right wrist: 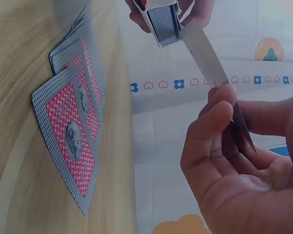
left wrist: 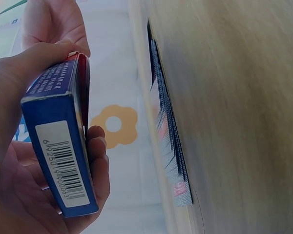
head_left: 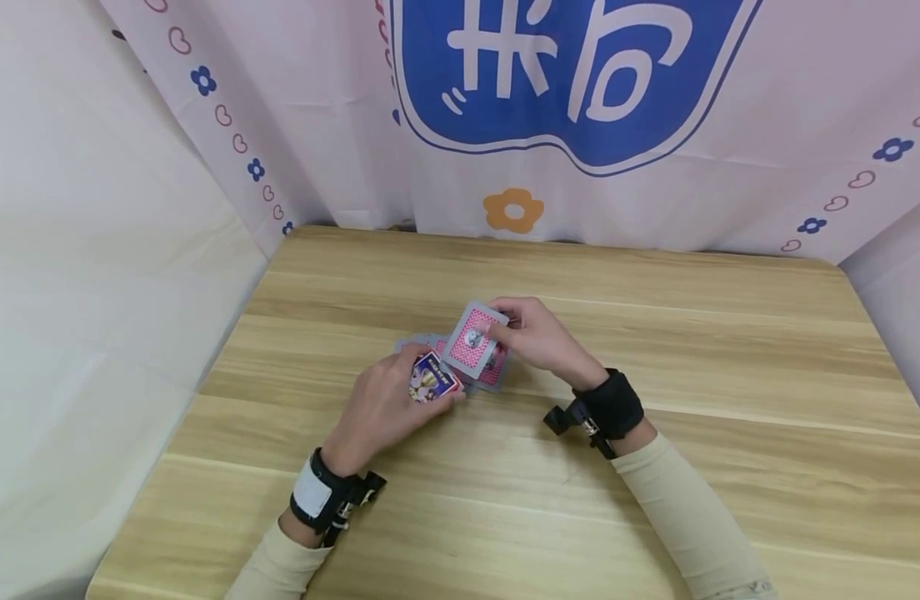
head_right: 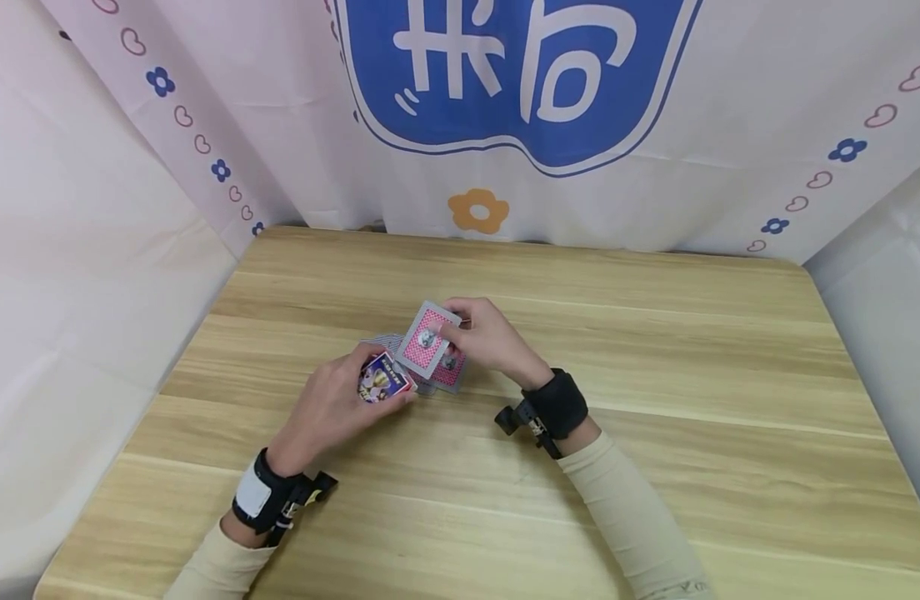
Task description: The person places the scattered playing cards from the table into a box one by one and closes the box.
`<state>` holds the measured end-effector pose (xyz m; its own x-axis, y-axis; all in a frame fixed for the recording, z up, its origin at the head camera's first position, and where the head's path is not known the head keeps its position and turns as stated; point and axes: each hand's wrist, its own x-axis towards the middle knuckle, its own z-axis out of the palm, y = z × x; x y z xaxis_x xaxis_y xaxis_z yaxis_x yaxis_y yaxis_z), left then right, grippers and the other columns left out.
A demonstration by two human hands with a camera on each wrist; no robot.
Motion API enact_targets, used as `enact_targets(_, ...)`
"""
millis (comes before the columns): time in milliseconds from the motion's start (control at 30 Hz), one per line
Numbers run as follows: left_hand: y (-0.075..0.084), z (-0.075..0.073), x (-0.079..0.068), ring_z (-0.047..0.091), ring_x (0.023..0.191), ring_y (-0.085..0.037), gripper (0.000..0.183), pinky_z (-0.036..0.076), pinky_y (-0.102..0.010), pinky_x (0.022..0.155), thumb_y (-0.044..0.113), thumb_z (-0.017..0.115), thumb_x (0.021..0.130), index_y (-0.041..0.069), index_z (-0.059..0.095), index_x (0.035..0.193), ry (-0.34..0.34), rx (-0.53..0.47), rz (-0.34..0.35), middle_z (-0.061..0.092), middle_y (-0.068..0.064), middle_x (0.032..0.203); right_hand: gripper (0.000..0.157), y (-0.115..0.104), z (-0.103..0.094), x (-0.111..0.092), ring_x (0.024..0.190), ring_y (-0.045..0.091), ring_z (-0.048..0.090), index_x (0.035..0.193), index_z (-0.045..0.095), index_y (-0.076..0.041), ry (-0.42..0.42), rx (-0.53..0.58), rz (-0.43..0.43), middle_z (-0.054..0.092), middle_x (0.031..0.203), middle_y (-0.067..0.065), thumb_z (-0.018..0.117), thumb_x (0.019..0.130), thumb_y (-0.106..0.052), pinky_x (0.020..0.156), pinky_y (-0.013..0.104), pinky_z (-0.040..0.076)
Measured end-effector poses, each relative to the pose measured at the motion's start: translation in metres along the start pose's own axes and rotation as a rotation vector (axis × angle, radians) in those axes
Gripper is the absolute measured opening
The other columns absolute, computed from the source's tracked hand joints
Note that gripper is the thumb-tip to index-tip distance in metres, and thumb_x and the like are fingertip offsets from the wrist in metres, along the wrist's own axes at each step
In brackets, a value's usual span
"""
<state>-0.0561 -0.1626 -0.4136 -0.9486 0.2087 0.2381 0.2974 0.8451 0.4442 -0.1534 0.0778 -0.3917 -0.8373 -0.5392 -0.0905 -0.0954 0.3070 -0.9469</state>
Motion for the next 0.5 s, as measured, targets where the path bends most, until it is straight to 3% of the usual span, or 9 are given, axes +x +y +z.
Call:
enact_targets(300,0.002,-0.001,0.000,0.068,0.074,-0.014,0.078,0.052,-0.025,0.059,0.055,0.088,0.080,0.001,0.064,0.130,0.012,-0.008,0.018,0.077,-0.011,0.097,0.022,-0.002,0.007,-0.002,0.088,0.047,0.070,0.123,0.072,-0.004,0.021,0.004,-0.013,0.076,0.099,0.013,0.065,0.105,-0.014,0.073,0.044,0.061)
enact_targets(400,0.002,-0.001,0.000,0.068,0.074,-0.013,0.076,0.052,-0.026,0.060,0.053,0.088,0.081,0.001,0.064,0.130,0.012,-0.007,0.015,0.077,-0.011,0.097,0.021,-0.002,0.013,-0.003,0.086,0.047,0.070,0.121,0.071,-0.004,0.055,-0.010,-0.032,0.075,0.099,0.014,0.065,0.104,-0.014,0.071,0.048,0.061)
enact_targets(500,0.002,-0.001,-0.001,0.068,0.074,-0.013,0.075,0.052,-0.026,0.060,0.051,0.088,0.081,0.000,0.063,0.131,0.021,-0.008,0.014,0.077,-0.011,0.096,0.020,-0.001,0.020,-0.007,0.084,0.046,0.071,0.121,0.070,-0.004,0.103,-0.015,-0.043,0.075,0.099,0.014,0.066,0.104,-0.013,0.067,0.043,0.061)
